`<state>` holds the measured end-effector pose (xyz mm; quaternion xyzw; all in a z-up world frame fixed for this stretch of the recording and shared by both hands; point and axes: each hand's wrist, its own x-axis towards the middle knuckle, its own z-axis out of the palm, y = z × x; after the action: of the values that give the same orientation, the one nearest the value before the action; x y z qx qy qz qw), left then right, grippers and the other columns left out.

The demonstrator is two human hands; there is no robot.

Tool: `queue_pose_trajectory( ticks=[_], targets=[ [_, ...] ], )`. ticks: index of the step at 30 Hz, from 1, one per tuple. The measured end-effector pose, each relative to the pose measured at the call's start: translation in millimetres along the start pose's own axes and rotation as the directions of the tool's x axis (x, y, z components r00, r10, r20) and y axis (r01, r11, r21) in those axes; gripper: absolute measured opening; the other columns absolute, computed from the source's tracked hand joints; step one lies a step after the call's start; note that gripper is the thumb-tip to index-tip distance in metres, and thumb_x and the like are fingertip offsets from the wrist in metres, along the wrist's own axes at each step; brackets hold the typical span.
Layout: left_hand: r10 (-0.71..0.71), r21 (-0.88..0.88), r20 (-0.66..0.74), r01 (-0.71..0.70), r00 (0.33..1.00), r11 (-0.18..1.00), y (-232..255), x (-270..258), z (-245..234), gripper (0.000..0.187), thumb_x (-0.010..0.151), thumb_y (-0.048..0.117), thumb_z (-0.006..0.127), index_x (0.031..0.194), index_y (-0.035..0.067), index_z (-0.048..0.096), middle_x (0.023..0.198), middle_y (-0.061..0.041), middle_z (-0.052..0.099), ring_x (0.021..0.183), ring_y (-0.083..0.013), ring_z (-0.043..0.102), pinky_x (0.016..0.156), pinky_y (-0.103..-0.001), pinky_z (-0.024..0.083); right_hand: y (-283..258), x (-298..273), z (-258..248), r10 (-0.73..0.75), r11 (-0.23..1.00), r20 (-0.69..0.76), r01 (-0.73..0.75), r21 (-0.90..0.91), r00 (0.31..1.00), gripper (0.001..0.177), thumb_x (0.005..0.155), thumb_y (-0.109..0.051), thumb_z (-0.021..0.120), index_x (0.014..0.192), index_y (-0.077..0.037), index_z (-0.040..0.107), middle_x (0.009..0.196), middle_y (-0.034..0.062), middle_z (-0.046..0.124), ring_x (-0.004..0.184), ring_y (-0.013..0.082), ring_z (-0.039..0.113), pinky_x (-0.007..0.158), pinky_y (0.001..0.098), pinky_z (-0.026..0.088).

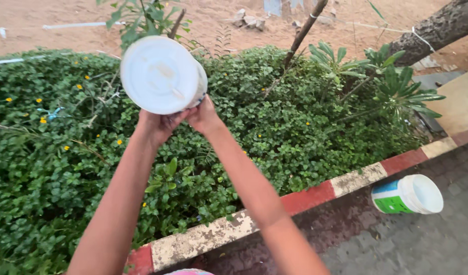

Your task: The person scoops water from a bucket into a container and splashes water onto plants by hand.

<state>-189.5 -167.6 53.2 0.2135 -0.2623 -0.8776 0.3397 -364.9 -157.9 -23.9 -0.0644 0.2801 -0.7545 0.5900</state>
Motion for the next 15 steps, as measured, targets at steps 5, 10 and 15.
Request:
queue_pose_trajectory(
  ticks=[5,10,15],
  targets=[
    [-0.007,0.129,-0.035,0.011,0.999,0.992,58,-15,4,0.051,0.102,0.040,0.051,0.129,-0.001,0.062,0.109,-0.019,0.076,0.084,-0.0326,0.079,0.070,-0.033,0.068,-50,-22,60,0.144,0.348,0.179,0.119,-0.930,0.973,0.034,0.110,-0.014,0.048,0.107,0.009,0.073,0.095,0.0183,0.078,0.077,0.0191,0.067,0.070,0.0316,0.061],
    [0.206,0.209,-0.012,-0.199,0.978,0.957,110,-15,3,0.058,0.102,0.047,0.035,0.139,0.006,0.054,0.127,-0.015,0.072,0.111,-0.0227,0.078,0.085,-0.035,0.066,-126,-73,176,-0.042,-0.162,0.206,0.197,-0.967,0.978,0.021,0.082,0.008,0.062,0.092,-0.002,0.076,0.084,0.0096,0.079,0.073,0.0135,0.077,0.070,0.0231,0.062],
    [0.238,0.296,0.022,-0.234,0.971,0.926,137,-18,-4,0.070,0.103,0.061,0.037,0.138,0.003,0.053,0.127,-0.014,0.064,0.111,-0.0219,0.074,0.092,-0.040,0.068,-171,-85,209,-0.420,-0.171,0.627,0.622,-0.764,0.656,0.018,0.090,0.004,0.058,0.097,-0.004,0.072,0.087,0.0093,0.078,0.074,0.0103,0.078,0.064,0.0241,0.062]
  ],
)
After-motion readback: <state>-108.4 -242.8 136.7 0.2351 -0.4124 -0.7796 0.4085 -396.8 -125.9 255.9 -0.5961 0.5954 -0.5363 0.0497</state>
